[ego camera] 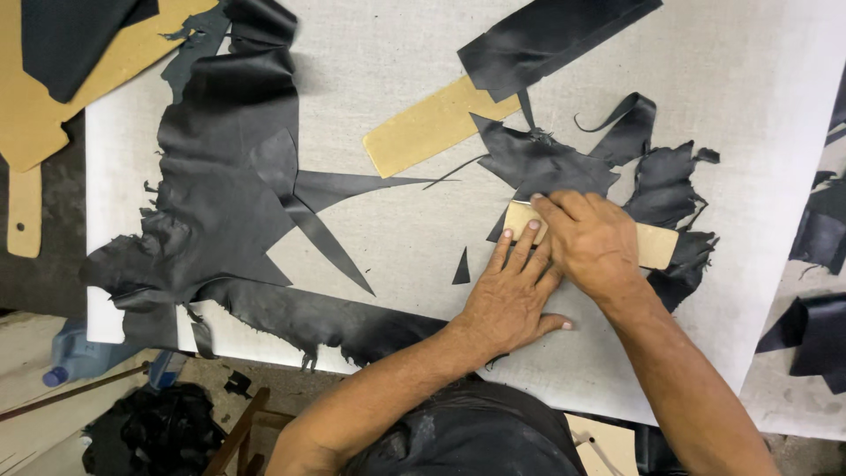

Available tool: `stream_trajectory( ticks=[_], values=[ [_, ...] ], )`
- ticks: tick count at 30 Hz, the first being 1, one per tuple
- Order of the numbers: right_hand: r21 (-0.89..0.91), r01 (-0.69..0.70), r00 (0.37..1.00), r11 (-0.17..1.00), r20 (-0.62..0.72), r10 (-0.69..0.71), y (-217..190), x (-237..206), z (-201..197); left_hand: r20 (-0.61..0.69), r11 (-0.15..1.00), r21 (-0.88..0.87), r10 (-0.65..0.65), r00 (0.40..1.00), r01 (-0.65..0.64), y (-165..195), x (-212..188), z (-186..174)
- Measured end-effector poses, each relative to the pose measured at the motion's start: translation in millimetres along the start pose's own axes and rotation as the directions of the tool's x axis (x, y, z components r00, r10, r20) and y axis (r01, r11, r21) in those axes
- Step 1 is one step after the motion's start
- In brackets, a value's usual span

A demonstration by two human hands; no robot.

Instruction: The person places a cardboard template on a large sheet of black leather and uses a utility knife to cut the leather along the template edges. After removing the template, the person cuts additional leather pieces using different templates and a straight edge, then sets the cut pieces aside.

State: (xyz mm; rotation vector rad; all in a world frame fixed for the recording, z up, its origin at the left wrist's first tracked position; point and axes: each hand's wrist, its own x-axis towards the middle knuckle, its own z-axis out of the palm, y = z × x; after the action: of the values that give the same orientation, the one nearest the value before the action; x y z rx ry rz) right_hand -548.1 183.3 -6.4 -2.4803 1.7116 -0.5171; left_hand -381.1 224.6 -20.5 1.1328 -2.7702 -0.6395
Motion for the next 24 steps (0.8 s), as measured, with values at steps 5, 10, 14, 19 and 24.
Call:
stream_trajectory(
  ticks=[5,10,14,19,24],
  values=[
    [-0.127,0.071,0.991,0.989,0.125,-0.056,15.9,-19.2,6.3,0.111,0.995,0.094,0.012,0.994,-0.022,-0.1,7.6,-2.0],
    [-0.422,0.021,0.973,0.906,0.217,0.078,87.2,-89.3,-48.7,0.112,0.962,0.266,0.027,0.993,-0.056,16.8,26.8,-10.5],
    [-0.538,-0.091,0.977,0.838,0.116,0.18,104.4,-138.7,-81.4,0.22,0.874,0.455,0.077,0.973,-0.172,30.4,49.7,-17.7],
    [-0.001,-0.563,0.817,0.827,-0.152,0.556,54.5,-151.6,-44.8,0.276,0.749,0.608,0.11,0.955,-0.262,50.6,76.8,-28.8],
    [0.237,-0.782,0.584,0.577,-0.045,0.811,38.9,-128.4,-23.6,0.505,0.578,0.657,0.141,0.852,-0.484,68.9,90.2,-41.3]
  ],
)
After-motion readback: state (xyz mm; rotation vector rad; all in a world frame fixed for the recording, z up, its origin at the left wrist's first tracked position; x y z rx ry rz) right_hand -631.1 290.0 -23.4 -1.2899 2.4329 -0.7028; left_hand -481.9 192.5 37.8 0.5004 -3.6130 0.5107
